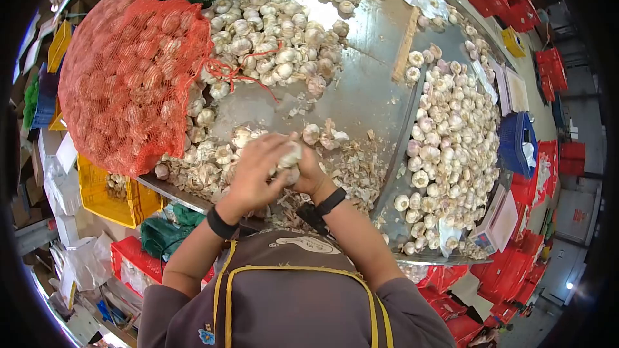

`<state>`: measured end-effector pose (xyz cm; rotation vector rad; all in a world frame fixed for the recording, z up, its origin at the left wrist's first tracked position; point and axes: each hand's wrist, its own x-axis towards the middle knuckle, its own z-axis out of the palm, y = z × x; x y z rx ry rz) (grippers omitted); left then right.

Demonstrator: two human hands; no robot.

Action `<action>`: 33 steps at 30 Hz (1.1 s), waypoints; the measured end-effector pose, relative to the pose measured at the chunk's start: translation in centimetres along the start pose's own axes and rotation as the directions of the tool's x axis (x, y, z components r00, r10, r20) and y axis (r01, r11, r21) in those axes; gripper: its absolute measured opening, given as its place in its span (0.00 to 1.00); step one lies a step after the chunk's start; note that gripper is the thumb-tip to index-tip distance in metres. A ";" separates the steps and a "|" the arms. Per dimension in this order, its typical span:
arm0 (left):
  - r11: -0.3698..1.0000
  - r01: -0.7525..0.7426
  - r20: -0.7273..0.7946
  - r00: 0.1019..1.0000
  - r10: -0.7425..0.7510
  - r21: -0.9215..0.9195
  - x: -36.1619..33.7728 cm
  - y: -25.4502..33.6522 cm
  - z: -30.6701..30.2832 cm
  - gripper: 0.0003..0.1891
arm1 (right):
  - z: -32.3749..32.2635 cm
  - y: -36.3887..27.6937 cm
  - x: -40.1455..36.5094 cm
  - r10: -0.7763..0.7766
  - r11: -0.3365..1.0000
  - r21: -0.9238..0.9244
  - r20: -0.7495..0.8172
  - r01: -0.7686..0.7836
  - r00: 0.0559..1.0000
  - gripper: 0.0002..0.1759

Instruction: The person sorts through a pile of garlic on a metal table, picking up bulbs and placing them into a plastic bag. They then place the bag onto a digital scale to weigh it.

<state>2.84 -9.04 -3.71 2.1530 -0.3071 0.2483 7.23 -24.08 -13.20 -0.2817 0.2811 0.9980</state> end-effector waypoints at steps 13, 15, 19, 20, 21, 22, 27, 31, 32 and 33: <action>0.872 0.438 -0.032 0.897 -0.442 0.218 -1.1 -10.5 -1.7 0.23 | -2.4 -16.8 -21.7 -0.801 0.521 0.619 0.117 0.587 0.587 0.40; 0.844 0.395 0.151 0.869 -0.472 0.364 -1.3 -12.9 -1.6 0.25 | -1.9 -17.3 -23.2 -0.936 0.159 0.646 -0.141 0.747 0.322 0.40; 0.851 0.362 0.162 0.880 -0.447 0.381 -0.8 -13.6 -1.2 0.24 | -7.0 -17.5 -20.0 -0.842 0.525 0.216 -0.013 0.823 0.540 0.30; 0.849 0.438 0.133 0.861 -0.491 0.295 -0.4 -13.2 -1.5 0.22 | -8.4 -16.5 -17.3 -0.737 0.675 0.070 0.097 0.734 0.669 0.28; 0.836 0.508 0.109 0.837 -0.536 0.208 -0.2 -13.1 -1.7 0.20 | -9.3 -14.8 -14.5 -0.596 0.782 -0.090 0.181 0.617 0.782 0.26; 0.835 0.507 0.113 0.836 -0.537 0.214 -0.2 -13.9 -2.1 0.20 | -5.1 -10.8 -10.9 -0.657 0.655 -0.579 -0.119 0.486 0.744 0.24; 0.467 0.622 0.129 0.676 -0.726 -0.629 -1.3 -14.0 -4.0 0.13 | -0.8 -1.0 -0.3 -0.465 -0.291 -0.957 0.159 0.020 0.871 0.26; 0.748 0.604 0.146 0.743 -0.654 0.276 -2.2 -10.1 -1.8 0.16 | -0.9 0.0 2.8 -0.367 -0.579 -0.806 0.129 -0.118 0.921 0.22; 0.667 0.365 0.166 0.788 -0.593 0.649 -2.4 -9.3 -0.7 0.16 | -0.7 -0.2 3.0 -0.352 -0.595 -0.791 0.095 -0.144 0.931 0.20; 0.606 0.416 0.161 0.721 -0.674 0.678 -2.7 -9.4 0.2 0.21 | 0.1 -1.0 2.6 -0.318 -0.492 -0.864 0.062 -0.109 0.946 0.18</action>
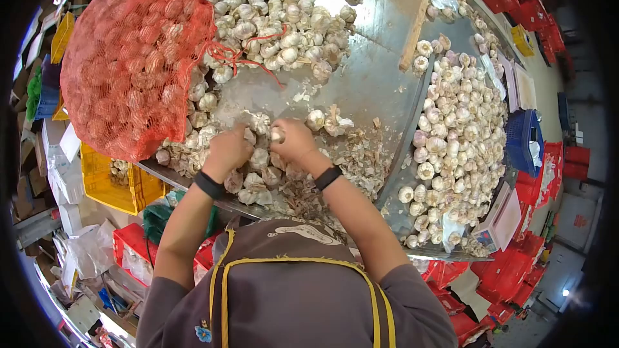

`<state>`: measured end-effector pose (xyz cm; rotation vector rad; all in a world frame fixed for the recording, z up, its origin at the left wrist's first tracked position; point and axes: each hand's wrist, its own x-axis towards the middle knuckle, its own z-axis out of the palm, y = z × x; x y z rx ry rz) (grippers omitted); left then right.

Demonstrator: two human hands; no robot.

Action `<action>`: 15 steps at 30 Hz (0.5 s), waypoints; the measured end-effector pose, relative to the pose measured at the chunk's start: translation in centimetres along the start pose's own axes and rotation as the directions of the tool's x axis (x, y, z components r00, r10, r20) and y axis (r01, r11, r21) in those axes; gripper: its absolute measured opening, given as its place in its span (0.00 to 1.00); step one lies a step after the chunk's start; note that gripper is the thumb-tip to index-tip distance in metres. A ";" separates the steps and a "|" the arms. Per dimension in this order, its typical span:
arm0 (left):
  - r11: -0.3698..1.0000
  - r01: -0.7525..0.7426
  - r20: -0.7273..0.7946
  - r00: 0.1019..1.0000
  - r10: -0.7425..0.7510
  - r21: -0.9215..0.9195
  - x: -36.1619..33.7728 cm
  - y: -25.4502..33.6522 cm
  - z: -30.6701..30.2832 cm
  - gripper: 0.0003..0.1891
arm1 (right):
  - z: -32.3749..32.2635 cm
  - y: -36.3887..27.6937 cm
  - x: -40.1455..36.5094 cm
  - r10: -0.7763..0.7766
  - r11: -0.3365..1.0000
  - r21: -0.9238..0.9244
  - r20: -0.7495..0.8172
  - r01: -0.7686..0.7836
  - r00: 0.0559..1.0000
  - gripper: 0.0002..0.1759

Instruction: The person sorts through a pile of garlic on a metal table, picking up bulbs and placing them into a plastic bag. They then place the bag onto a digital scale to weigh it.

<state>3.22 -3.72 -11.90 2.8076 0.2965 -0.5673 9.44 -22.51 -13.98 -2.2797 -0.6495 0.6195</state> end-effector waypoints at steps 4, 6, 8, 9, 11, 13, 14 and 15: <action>1.000 0.014 0.038 0.999 -0.015 0.027 1.2 0.2 1.0 0.21 | -3.6 3.4 -2.2 0.103 0.703 0.703 0.052 -0.109 0.993 0.19; 0.998 -0.059 0.062 0.996 0.059 -0.013 1.1 0.2 -1.4 0.22 | -7.1 2.5 -3.6 0.172 0.098 0.964 0.230 -0.249 0.958 0.22; 0.934 -0.099 0.067 0.989 0.130 -0.344 0.9 -1.2 -2.5 0.23 | -7.5 3.9 -3.5 0.292 0.329 0.895 0.208 -0.302 0.933 0.22; 0.760 -0.116 0.056 0.979 0.196 -0.639 0.7 -2.1 -3.0 0.23 | -7.2 4.5 -3.2 0.406 0.527 0.763 0.160 -0.374 0.900 0.22; 0.322 -0.026 0.085 0.942 0.326 -0.947 -0.5 -3.2 -2.9 0.27 | -6.2 5.0 -2.7 0.361 0.703 0.631 0.080 -0.327 0.929 0.28; -0.089 0.286 0.215 0.860 0.462 -0.954 -3.4 -2.7 -5.4 0.31 | -5.7 5.0 -1.9 0.368 0.923 -0.094 -0.070 -0.373 0.927 0.35; -0.180 0.276 0.155 0.854 0.497 -0.944 -4.2 -2.6 -5.2 0.33 | -5.2 5.1 -1.3 0.413 0.901 -0.122 -0.049 -0.416 0.910 0.36; -0.272 0.270 0.091 0.844 0.529 -0.924 -4.9 -2.2 -5.1 0.35 | -5.2 4.6 -0.8 0.405 0.905 -0.121 -0.048 -0.408 0.913 0.36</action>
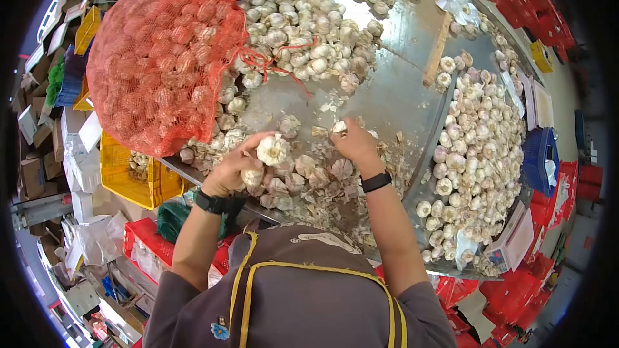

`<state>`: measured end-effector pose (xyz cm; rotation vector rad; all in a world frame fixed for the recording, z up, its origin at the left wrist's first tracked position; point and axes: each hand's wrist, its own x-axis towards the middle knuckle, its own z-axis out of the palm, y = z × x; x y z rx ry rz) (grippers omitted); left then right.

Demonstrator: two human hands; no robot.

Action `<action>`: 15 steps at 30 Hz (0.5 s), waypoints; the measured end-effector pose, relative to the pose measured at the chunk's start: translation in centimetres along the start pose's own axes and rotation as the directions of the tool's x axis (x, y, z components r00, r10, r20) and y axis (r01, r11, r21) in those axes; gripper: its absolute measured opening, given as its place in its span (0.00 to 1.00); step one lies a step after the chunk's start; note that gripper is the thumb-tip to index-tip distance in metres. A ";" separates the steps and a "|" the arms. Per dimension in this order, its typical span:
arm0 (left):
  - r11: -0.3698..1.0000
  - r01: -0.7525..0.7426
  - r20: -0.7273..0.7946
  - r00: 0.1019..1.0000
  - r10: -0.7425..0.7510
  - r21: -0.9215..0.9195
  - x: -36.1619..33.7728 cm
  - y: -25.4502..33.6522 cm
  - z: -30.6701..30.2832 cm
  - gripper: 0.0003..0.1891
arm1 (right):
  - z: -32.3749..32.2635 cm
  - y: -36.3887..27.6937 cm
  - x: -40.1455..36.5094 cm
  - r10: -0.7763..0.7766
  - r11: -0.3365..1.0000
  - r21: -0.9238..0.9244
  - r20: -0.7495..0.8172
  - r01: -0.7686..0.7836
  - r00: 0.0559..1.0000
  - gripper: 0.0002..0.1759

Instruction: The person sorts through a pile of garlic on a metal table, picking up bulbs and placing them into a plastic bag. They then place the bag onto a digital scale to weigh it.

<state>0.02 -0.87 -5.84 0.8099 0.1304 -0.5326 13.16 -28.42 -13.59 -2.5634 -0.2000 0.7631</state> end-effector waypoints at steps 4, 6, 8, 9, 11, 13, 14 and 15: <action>0.982 -0.128 -0.015 0.992 0.127 -0.138 -0.8 -1.5 2.7 0.33 | 0.0 -2.2 -0.2 0.025 0.967 -0.256 0.093 -0.001 0.995 0.32; 0.982 -0.153 -0.046 0.988 0.149 -0.108 -1.2 -2.3 3.0 0.31 | 0.2 -1.6 -0.4 0.018 0.943 -0.333 0.100 0.016 0.995 0.31; 0.978 -0.182 -0.131 0.977 0.168 -0.101 -1.6 -2.5 3.7 0.26 | 0.5 -0.1 -0.5 -0.197 0.957 0.249 0.184 0.148 0.963 0.29; 0.977 -0.188 -0.130 0.976 0.174 -0.101 -1.6 -2.7 3.9 0.26 | 0.4 0.0 -1.2 -0.200 0.957 0.245 0.182 0.153 0.963 0.29; 0.970 -0.213 -0.256 0.950 0.177 -0.121 -1.6 -3.0 4.3 0.25 | 0.3 -0.1 -3.5 -0.304 0.545 0.822 0.378 -0.166 0.875 0.26; 0.949 -0.198 -0.224 0.964 0.144 -0.244 -1.8 -3.3 4.2 0.25 | 1.0 0.4 -5.3 -0.477 0.268 0.916 0.396 -0.299 0.785 0.27; 0.915 -0.175 -0.189 0.976 0.112 -0.363 -1.7 -3.3 4.2 0.24 | 1.4 0.6 -6.2 -0.643 -0.011 0.892 0.340 -0.453 0.686 0.28; 0.882 -0.164 -0.161 0.982 0.102 -0.442 -1.7 -3.2 4.7 0.22 | 1.6 0.3 -7.2 -0.642 -0.024 0.896 0.327 -0.444 0.694 0.28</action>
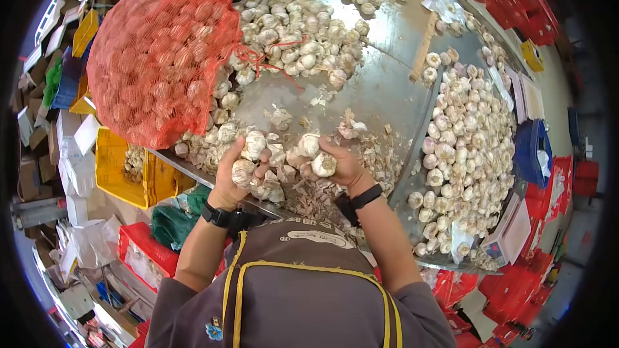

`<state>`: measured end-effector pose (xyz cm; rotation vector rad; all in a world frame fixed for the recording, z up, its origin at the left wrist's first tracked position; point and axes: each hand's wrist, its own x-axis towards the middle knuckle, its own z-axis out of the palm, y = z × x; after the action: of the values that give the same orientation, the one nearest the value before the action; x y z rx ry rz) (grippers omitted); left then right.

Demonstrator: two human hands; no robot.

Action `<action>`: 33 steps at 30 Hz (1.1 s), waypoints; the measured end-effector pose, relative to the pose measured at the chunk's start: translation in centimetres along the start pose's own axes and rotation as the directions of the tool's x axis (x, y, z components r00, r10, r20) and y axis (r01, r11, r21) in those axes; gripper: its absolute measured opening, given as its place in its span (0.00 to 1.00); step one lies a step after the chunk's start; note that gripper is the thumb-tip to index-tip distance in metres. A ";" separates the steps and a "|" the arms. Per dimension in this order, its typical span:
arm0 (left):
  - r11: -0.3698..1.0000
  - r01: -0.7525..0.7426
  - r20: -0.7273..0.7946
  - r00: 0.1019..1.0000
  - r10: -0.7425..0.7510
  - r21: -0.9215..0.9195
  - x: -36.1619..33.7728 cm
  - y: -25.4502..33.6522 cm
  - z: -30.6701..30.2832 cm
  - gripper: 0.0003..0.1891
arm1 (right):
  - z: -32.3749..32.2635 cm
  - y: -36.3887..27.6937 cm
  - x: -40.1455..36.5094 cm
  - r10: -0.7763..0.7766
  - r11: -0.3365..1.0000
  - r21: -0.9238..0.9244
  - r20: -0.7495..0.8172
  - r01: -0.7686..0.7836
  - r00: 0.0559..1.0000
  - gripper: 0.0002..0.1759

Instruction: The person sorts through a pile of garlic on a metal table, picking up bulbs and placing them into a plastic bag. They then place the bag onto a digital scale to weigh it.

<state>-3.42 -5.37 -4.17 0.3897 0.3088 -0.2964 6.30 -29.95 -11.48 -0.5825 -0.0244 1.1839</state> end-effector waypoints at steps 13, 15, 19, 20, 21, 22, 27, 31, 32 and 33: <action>0.258 -0.302 0.187 0.902 0.389 0.918 0.4 -6.0 5.4 0.22 | 3.7 2.9 -1.7 -0.001 0.890 0.453 0.087 -0.039 0.996 0.34; -0.405 -0.412 0.508 0.846 0.163 0.816 0.6 -7.1 6.5 0.22 | 3.1 2.9 -1.5 -0.085 0.855 0.510 -0.036 0.091 0.996 0.32; -0.082 -0.466 0.469 0.839 0.276 0.881 1.9 -7.2 8.4 0.23 | 0.1 2.2 -3.5 -0.246 0.820 0.513 -0.088 0.255 0.965 0.32; -0.047 -0.431 0.423 0.850 0.313 0.901 1.9 -7.0 9.4 0.22 | -0.2 1.4 -4.6 -0.296 0.740 0.645 0.057 0.191 0.954 0.32; -0.034 -0.456 0.445 0.845 0.296 0.889 1.9 -6.7 9.7 0.22 | -0.2 0.1 -5.7 -0.317 0.743 0.631 0.038 0.223 0.948 0.32; -0.043 -0.428 0.422 0.864 0.274 0.903 2.0 -6.3 9.8 0.23 | -0.1 -1.5 -7.0 -0.369 0.728 0.641 0.068 0.243 0.927 0.31; 0.026 -0.345 0.326 0.907 0.265 0.938 2.1 -6.7 8.8 0.23 | -3.2 -8.2 -17.1 -0.828 0.274 0.779 -0.108 0.564 0.551 0.34; 0.168 -0.291 0.241 0.934 0.265 0.942 1.9 -7.1 5.4 0.23 | -5.9 -9.0 -24.0 -0.924 0.027 0.785 -0.217 0.619 0.315 0.38; 0.232 -0.240 0.181 0.951 0.251 0.943 1.7 -7.1 4.9 0.23 | -6.5 -8.4 -24.4 -0.900 -0.029 0.747 -0.308 0.664 0.307 0.39; 0.294 -0.183 0.113 0.965 0.237 0.938 1.6 -7.1 4.6 0.22 | -7.1 -7.7 -24.8 -0.867 -0.079 0.706 -0.398 0.704 0.301 0.40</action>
<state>-3.30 -13.88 -3.00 1.6502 0.0792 -0.1710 5.37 -56.55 -7.21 0.4584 0.0148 -0.1250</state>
